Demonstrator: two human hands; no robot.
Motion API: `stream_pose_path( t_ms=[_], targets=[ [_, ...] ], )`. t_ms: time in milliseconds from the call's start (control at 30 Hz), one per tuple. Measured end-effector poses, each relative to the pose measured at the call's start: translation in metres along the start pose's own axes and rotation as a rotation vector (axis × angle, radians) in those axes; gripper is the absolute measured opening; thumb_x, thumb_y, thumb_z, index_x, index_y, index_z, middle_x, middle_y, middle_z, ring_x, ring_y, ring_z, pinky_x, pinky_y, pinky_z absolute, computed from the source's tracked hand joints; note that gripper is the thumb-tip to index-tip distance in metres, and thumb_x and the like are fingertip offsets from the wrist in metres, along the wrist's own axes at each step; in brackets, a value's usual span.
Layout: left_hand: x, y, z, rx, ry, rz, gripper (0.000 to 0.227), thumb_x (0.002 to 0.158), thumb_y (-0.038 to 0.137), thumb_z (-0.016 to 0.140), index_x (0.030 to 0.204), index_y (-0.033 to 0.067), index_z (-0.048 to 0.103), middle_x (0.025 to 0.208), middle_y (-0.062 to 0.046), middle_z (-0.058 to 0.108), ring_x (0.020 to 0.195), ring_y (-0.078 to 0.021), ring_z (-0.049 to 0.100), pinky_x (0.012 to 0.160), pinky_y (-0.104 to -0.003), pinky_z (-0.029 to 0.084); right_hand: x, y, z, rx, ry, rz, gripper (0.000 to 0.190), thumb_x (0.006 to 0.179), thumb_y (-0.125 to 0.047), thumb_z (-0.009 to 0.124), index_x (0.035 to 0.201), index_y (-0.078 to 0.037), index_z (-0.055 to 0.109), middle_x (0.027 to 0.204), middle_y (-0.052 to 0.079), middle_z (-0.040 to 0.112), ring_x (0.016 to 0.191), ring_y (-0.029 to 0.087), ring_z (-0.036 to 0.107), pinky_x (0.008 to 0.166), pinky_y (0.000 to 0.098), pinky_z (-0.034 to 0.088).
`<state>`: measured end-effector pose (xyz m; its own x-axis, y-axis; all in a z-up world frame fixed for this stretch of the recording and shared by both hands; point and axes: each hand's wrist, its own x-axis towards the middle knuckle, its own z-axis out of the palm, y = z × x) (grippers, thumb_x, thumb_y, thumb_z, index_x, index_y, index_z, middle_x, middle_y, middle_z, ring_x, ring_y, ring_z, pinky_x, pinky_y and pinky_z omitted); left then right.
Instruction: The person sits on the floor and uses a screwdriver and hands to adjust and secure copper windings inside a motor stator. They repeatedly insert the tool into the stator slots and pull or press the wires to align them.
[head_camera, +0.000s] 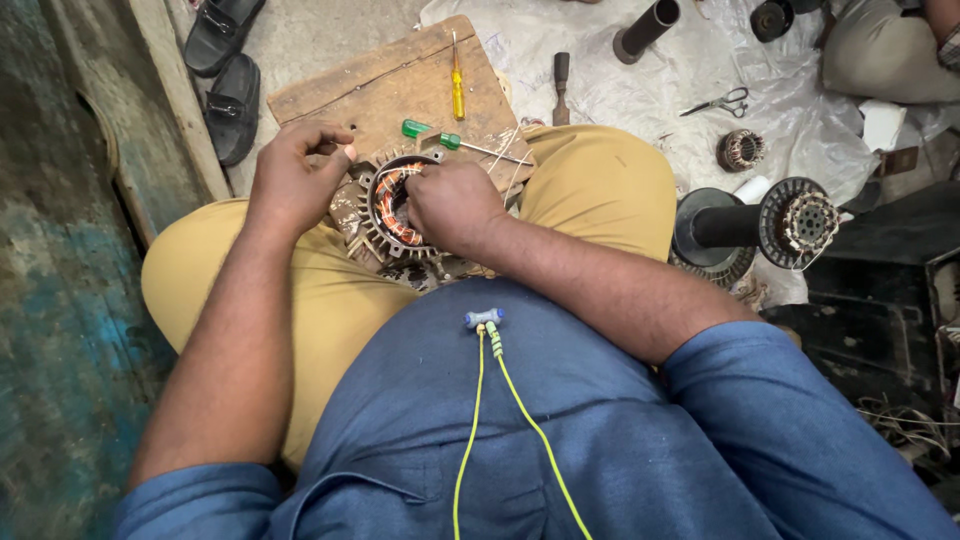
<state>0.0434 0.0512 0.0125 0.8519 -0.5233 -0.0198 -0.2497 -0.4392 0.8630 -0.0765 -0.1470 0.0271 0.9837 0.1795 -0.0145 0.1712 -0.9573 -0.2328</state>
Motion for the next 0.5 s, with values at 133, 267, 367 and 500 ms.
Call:
stream_pose_path(
  t_ms=[133, 267, 367, 500],
  targets=[
    [0.001, 0.0, -0.001, 0.002, 0.003, 0.021, 0.02, 0.092, 0.012, 0.078, 0.11, 0.0041, 0.076, 0.107, -0.009, 0.072, 0.09, -0.0136, 0.069, 0.081, -0.028, 0.055, -0.002, -0.003, -0.001, 0.042, -0.012, -0.042, 0.021, 0.087, -0.026, 0.065, 0.077, -0.008, 0.069, 0.079, 0.011, 0.07, 0.076, 0.032, 0.069, 0.07, 0.0477, 0.055],
    [0.001, -0.001, 0.0, -0.012, 0.002, -0.005, 0.02, 0.093, 0.013, 0.077, 0.11, 0.0036, 0.076, 0.104, -0.008, 0.072, 0.089, -0.0128, 0.069, 0.08, -0.028, 0.055, -0.008, -0.006, -0.007, 0.148, -0.013, -0.011, 0.02, 0.09, -0.027, 0.065, 0.081, -0.01, 0.071, 0.081, 0.009, 0.069, 0.08, 0.033, 0.069, 0.071, 0.0495, 0.054],
    [0.001, -0.004, -0.002, -0.047, -0.02, -0.103, 0.02, 0.094, 0.015, 0.076, 0.111, 0.0048, 0.075, 0.102, -0.008, 0.073, 0.086, -0.0117, 0.069, 0.078, -0.027, 0.055, -0.015, -0.007, -0.012, 0.233, 0.002, -0.023, 0.018, 0.088, -0.028, 0.067, 0.084, -0.012, 0.073, 0.084, 0.009, 0.069, 0.085, 0.033, 0.068, 0.071, 0.049, 0.054],
    [0.0, -0.008, -0.001, -0.065, -0.022, -0.098, 0.02, 0.095, 0.015, 0.076, 0.112, 0.0043, 0.075, 0.104, -0.009, 0.071, 0.089, -0.0116, 0.068, 0.08, -0.027, 0.056, -0.018, 0.0, -0.018, 0.236, 0.039, 0.015, 0.021, 0.088, -0.031, 0.07, 0.083, -0.011, 0.073, 0.085, 0.009, 0.069, 0.087, 0.034, 0.068, 0.072, 0.0495, 0.054]
  ],
)
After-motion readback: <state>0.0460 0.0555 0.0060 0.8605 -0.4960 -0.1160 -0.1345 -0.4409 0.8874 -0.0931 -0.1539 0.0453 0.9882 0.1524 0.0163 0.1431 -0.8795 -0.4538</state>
